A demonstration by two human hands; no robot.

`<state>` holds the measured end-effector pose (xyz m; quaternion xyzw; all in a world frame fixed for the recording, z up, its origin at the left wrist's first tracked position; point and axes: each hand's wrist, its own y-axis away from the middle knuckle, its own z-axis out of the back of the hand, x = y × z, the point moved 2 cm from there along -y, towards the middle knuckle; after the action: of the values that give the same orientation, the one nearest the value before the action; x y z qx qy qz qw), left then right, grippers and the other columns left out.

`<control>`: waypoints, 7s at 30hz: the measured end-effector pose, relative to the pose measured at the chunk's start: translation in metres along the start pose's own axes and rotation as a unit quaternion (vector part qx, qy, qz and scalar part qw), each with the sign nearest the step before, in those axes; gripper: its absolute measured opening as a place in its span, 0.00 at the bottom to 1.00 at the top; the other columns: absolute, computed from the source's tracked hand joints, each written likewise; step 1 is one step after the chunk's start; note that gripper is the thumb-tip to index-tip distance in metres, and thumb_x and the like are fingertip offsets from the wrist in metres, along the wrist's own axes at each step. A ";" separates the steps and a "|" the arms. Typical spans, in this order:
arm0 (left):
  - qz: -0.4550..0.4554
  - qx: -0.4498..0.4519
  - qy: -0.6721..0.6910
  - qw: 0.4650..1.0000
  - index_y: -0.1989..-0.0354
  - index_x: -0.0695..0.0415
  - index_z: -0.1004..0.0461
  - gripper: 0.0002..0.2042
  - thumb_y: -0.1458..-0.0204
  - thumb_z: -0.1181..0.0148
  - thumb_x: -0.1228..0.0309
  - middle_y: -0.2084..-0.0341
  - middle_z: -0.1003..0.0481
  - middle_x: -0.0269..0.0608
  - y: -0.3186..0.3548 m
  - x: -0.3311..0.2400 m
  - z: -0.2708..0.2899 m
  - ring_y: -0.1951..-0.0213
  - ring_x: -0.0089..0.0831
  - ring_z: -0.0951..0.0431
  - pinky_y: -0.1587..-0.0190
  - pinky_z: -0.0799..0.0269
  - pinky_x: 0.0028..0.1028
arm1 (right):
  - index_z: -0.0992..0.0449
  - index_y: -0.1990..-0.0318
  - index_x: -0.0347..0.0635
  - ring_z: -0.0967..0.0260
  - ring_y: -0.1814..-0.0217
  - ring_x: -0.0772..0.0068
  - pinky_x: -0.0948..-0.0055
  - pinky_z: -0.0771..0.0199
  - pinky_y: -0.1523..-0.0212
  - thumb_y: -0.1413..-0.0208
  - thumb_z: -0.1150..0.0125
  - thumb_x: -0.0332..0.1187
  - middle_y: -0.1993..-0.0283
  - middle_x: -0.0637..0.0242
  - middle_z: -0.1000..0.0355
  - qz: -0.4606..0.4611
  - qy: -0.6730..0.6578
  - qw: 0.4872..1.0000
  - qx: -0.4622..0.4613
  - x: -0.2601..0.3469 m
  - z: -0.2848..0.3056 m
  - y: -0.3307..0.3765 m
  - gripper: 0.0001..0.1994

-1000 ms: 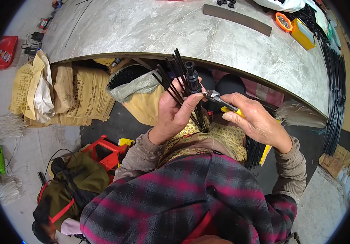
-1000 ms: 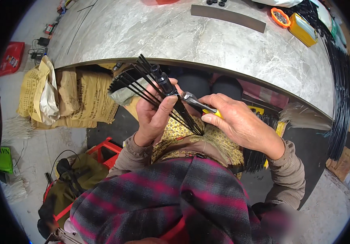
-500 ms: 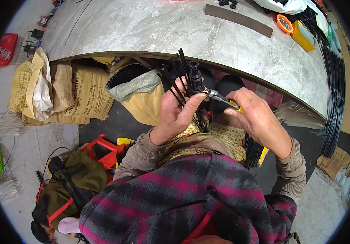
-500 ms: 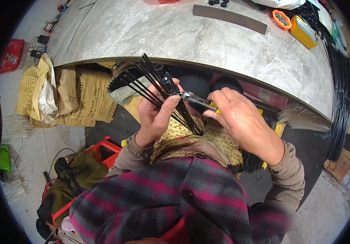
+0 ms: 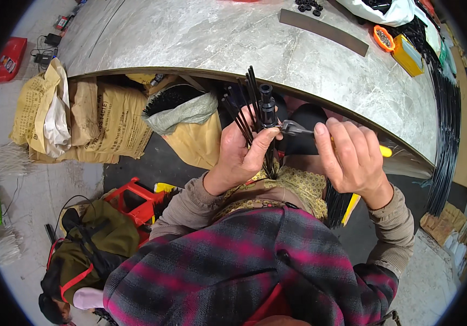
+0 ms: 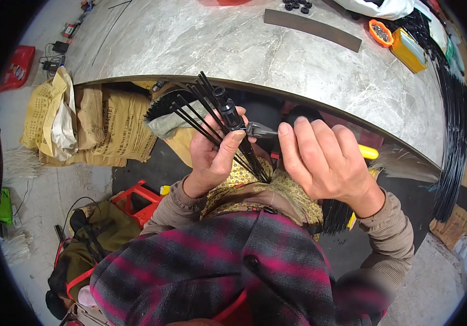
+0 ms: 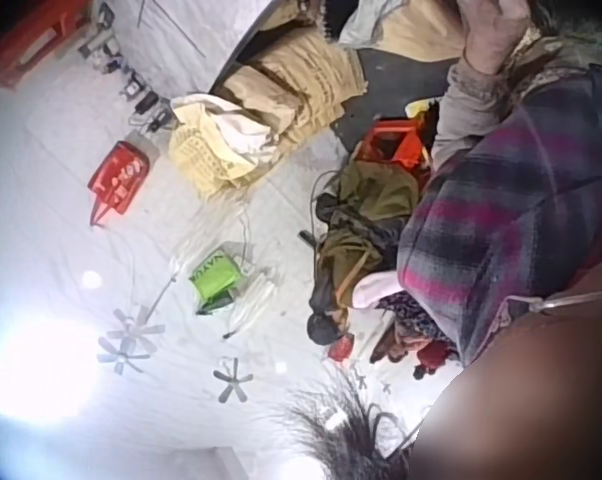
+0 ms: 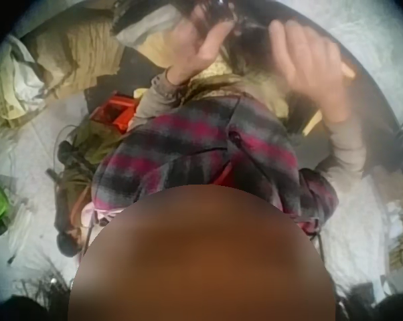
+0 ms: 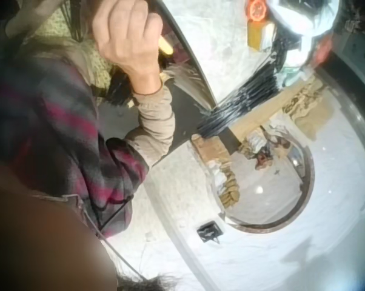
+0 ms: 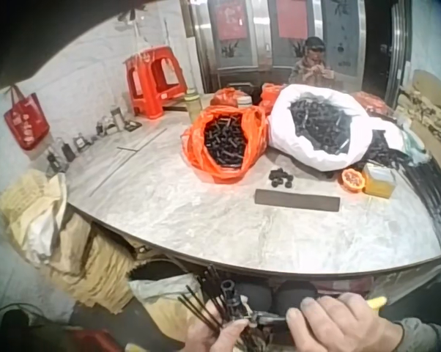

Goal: Trim the ends of bundled black plastic rods using handheld cutters.

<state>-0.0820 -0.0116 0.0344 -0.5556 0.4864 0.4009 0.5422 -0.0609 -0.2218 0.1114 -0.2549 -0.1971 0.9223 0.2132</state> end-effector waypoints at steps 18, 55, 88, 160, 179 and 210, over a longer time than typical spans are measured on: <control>0.090 0.029 0.089 0.992 0.42 0.67 0.38 0.25 0.48 0.37 0.85 0.59 0.23 0.42 -0.008 -0.011 0.003 0.54 0.28 0.22 0.48 0.28 0.28 | 0.35 0.45 0.25 0.34 0.56 0.55 0.60 0.31 0.54 0.50 0.36 0.47 0.58 0.52 0.35 -0.170 -0.170 0.944 0.225 0.005 0.006 0.003 0.34; 0.095 -0.008 0.160 0.982 0.48 0.66 0.31 0.18 0.47 0.36 0.83 0.58 0.22 0.41 -0.010 -0.013 -0.004 0.56 0.24 0.22 0.51 0.26 0.24 | 0.33 0.61 0.36 0.32 0.67 0.61 0.64 0.29 0.66 0.55 0.32 0.32 0.70 0.61 0.37 -0.164 -0.143 0.944 0.247 -0.005 0.007 -0.003 0.18; 0.069 -0.004 0.190 0.979 0.49 0.62 0.33 0.19 0.49 0.36 0.83 0.58 0.22 0.45 -0.023 0.008 0.005 0.55 0.30 0.21 0.49 0.26 0.31 | 0.31 0.43 0.34 0.31 0.56 0.53 0.63 0.31 0.59 0.60 0.30 0.30 0.51 0.52 0.33 -0.219 -0.259 0.933 0.117 -0.007 0.001 0.014 0.32; 0.108 0.180 0.204 0.956 0.50 0.62 0.30 0.20 0.53 0.34 0.84 0.56 0.22 0.45 -0.043 -0.003 -0.004 0.54 0.32 0.21 0.48 0.24 0.33 | 0.32 0.59 0.36 0.28 0.73 0.80 0.80 0.27 0.72 0.48 0.30 0.25 0.73 0.74 0.36 -0.474 -0.815 0.288 0.167 0.044 0.012 0.051 0.15; 0.123 0.110 0.174 0.971 0.52 0.66 0.27 0.19 0.55 0.33 0.83 0.59 0.21 0.45 -0.042 -0.007 -0.006 0.55 0.32 0.21 0.49 0.25 0.32 | 0.34 0.38 0.35 0.27 0.63 0.61 0.67 0.26 0.65 0.55 0.31 0.25 0.59 0.55 0.31 -0.384 -0.347 0.849 0.109 0.033 0.021 0.049 0.33; 0.147 0.201 0.247 0.936 0.58 0.67 0.25 0.20 0.61 0.27 0.73 0.64 0.22 0.50 -0.065 0.017 -0.007 0.60 0.39 0.20 0.53 0.24 0.36 | 0.30 0.42 0.37 0.40 0.75 0.87 0.84 0.37 0.74 0.48 0.39 0.22 0.64 0.71 0.33 -0.553 -0.779 0.280 0.097 0.051 0.012 0.053 0.23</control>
<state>-0.0155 -0.0239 0.0327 -0.4387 0.7518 0.2202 0.4402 -0.1226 -0.2436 0.0760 0.7765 -0.2724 0.3581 0.4412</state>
